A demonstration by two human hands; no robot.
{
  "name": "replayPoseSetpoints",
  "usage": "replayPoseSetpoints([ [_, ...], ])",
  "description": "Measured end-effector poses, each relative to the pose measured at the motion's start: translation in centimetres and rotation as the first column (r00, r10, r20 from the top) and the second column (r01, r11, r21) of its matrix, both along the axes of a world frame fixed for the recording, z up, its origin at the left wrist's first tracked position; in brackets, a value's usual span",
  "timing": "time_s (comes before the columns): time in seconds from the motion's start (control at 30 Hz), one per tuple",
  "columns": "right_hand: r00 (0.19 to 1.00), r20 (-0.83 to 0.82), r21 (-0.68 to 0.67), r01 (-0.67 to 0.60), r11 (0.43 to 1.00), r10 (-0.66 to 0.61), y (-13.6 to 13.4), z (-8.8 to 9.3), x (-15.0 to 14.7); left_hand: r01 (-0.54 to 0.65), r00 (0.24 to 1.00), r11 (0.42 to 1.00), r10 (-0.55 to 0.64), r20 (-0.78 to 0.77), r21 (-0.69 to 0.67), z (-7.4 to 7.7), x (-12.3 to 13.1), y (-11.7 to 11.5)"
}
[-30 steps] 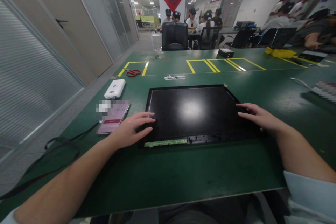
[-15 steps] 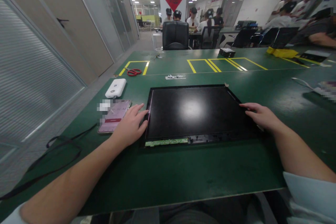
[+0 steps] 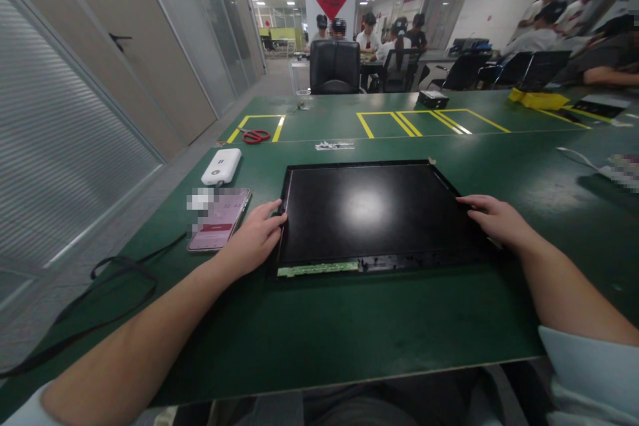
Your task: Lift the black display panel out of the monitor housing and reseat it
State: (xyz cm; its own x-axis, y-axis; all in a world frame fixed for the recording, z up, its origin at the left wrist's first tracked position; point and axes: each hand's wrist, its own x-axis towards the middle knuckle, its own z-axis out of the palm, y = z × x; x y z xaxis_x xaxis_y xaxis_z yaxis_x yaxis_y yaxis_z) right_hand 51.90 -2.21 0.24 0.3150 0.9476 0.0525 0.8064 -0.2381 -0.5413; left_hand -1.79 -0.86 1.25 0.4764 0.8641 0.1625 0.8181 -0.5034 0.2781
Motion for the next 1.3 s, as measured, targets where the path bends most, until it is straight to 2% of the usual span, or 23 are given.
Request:
replayPoseSetpoints([
  [0.37, 0.998, -0.053, -0.009, 0.020, 1.000, -0.020, 0.2, -0.4, 0.5, 0.005, 0.999, 0.999, -0.004, 0.032, -0.048, -0.2, -0.4, 0.2],
  [0.7, 0.996, -0.084, 0.011, 0.043, 0.999, -0.042, 0.5, -1.1, 1.0, 0.020, 1.000, 0.997, -0.018, 0.022, -0.078, 0.3, -0.1, 0.1],
  [0.97, 0.990, -0.061, 0.016, 0.127, 0.992, -0.126, 0.0, -0.2, -0.5, -0.036, 0.994, 0.998, 0.040, 0.101, -0.044, -0.2, -0.2, 0.1],
  [1.2, 0.988, -0.032, 0.035, 0.151, 0.988, -0.150, 2.7, 0.4, -1.8, -0.107, 0.987, 0.994, 0.110, 0.121, -0.024, -0.5, -0.7, 0.5],
  [1.3, 0.988, -0.079, 0.050, 0.140, 0.989, -0.136, 3.0, 0.1, -2.3, -0.136, 0.981, 0.989, 0.141, 0.133, -0.052, -0.3, -0.8, 0.7],
])
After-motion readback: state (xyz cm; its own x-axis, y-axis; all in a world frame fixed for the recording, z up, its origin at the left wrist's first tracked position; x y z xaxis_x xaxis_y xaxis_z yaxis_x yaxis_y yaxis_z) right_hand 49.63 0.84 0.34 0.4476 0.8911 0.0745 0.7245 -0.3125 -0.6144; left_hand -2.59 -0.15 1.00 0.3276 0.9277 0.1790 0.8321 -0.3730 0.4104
